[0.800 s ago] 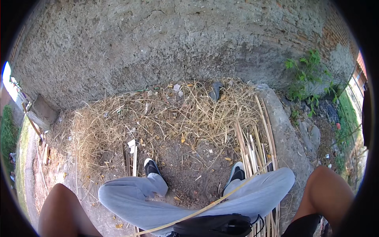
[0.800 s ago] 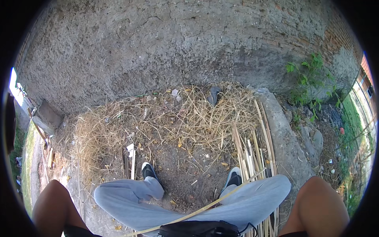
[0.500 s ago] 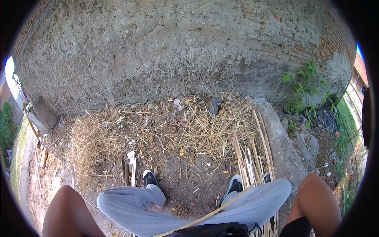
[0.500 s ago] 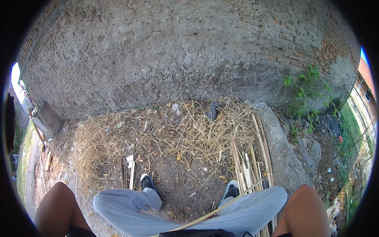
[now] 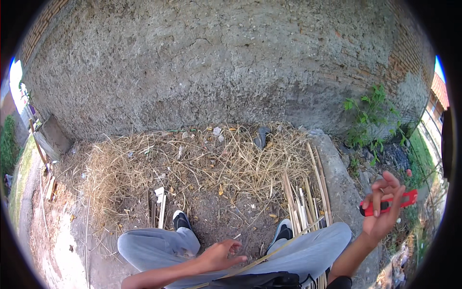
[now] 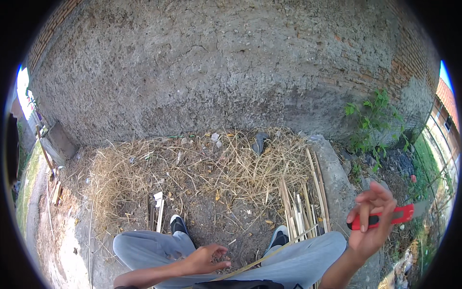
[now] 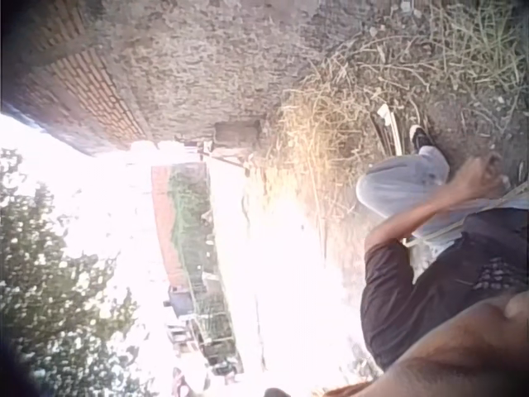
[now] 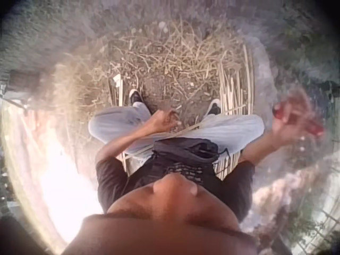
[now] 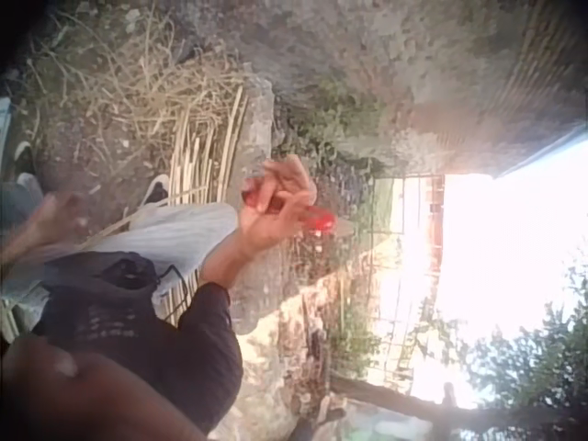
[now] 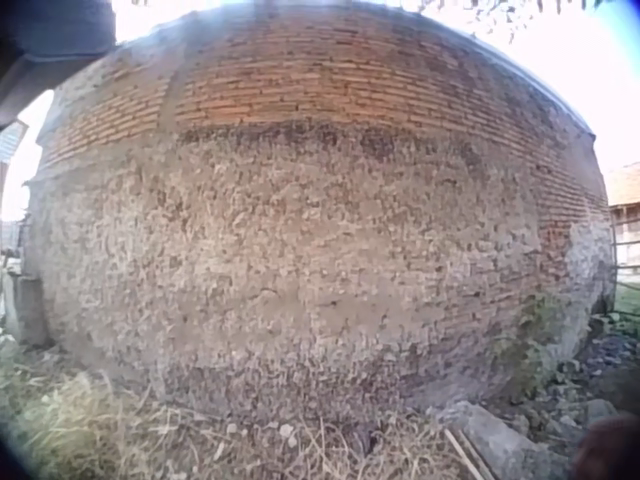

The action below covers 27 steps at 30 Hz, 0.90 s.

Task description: The person holds a wooden stick and shaves down its length using a utility knife.

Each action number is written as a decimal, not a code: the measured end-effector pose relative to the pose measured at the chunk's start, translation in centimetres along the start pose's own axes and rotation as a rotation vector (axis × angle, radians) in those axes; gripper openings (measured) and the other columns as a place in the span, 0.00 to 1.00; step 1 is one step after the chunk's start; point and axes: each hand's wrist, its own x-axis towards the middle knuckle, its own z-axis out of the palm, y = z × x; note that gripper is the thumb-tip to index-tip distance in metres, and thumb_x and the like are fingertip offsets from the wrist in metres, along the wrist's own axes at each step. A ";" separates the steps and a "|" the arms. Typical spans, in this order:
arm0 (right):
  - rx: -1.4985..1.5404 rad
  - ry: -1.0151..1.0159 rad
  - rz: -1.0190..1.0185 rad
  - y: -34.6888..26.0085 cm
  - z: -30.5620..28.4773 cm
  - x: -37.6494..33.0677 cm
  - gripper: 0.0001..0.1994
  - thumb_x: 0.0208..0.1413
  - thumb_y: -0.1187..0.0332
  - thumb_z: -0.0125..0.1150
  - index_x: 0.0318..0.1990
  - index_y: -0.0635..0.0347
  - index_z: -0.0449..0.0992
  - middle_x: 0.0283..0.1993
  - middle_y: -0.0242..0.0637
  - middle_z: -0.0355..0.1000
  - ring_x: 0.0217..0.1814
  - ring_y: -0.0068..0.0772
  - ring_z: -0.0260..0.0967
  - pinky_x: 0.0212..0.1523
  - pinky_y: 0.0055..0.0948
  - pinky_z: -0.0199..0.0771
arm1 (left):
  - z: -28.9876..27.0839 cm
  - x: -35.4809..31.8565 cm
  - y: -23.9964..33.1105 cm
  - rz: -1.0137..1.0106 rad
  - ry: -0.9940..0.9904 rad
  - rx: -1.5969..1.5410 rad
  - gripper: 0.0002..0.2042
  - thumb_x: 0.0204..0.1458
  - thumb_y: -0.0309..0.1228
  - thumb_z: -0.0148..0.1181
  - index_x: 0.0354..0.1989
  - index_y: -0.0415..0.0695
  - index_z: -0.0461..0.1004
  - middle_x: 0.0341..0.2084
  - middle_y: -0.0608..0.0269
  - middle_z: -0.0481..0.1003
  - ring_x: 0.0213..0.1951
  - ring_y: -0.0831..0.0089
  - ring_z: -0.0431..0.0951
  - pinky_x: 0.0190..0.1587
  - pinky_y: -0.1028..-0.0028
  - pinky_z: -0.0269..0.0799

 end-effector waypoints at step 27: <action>-0.690 -0.646 0.196 22.1 9.3 -13.8 0.17 0.60 0.56 0.58 0.45 0.60 0.76 0.31 0.44 0.76 0.27 0.50 0.74 0.27 0.41 0.75 | -3.1 5.2 -3.7 -0.207 0.158 -0.970 0.15 0.68 0.34 0.41 0.54 0.37 0.68 0.23 0.70 0.66 0.18 0.86 0.58 0.19 0.82 0.56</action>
